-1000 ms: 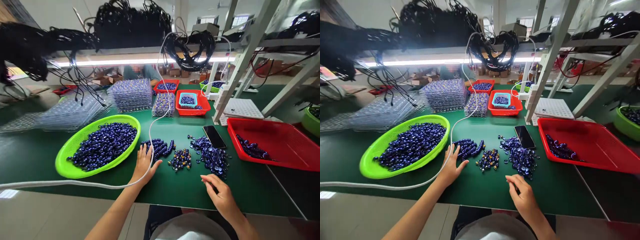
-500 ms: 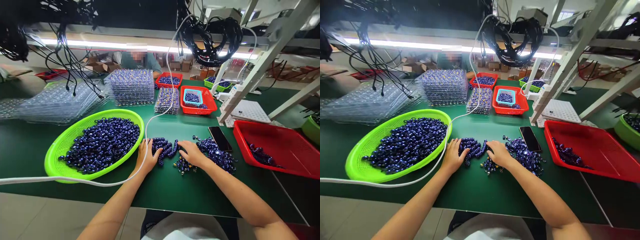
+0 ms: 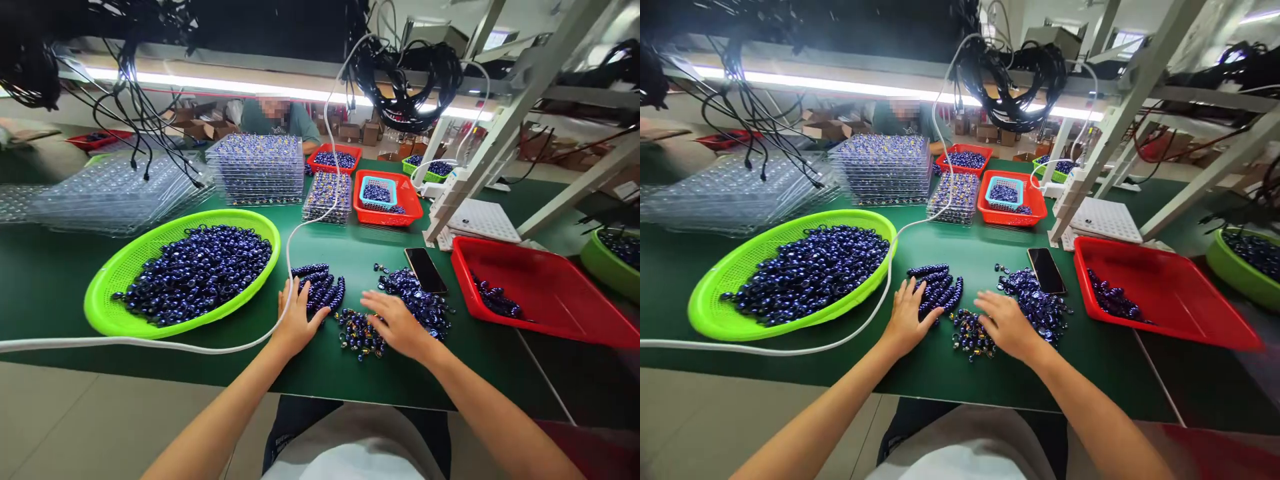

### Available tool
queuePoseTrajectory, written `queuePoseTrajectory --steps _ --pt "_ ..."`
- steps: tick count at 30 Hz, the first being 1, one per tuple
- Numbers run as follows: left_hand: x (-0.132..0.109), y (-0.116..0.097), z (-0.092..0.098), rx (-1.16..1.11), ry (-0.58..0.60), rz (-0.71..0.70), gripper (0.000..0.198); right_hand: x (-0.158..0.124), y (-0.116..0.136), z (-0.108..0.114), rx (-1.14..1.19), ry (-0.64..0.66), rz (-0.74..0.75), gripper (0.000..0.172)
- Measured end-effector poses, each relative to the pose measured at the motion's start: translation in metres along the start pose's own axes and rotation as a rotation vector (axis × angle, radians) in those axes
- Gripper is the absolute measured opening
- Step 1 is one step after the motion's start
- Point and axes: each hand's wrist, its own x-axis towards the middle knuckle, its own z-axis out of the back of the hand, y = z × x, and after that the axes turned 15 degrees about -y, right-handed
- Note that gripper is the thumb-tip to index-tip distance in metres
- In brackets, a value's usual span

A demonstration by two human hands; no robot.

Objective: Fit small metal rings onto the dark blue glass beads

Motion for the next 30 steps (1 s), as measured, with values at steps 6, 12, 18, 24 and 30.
queuePoseTrajectory --steps 6,12,18,24,30 --pt "0.002 0.003 0.001 0.019 0.088 0.040 0.096 0.069 -0.062 0.010 -0.326 0.016 -0.224 0.034" --pt "-0.003 0.005 0.002 -0.012 0.087 0.033 0.086 0.118 -0.087 -0.021 -0.430 0.199 -0.214 0.020" --pt "-0.006 0.003 0.004 -0.094 0.106 0.046 0.074 0.109 -0.044 -0.038 -0.351 0.274 -0.030 0.017" --pt "-0.012 -0.004 0.028 -0.238 0.104 0.091 0.057 0.041 0.008 -0.006 -0.091 0.086 -0.072 0.017" --pt "-0.013 -0.059 0.055 -0.577 0.142 0.008 0.057 -0.026 0.026 0.021 0.767 -0.161 -0.776 0.023"
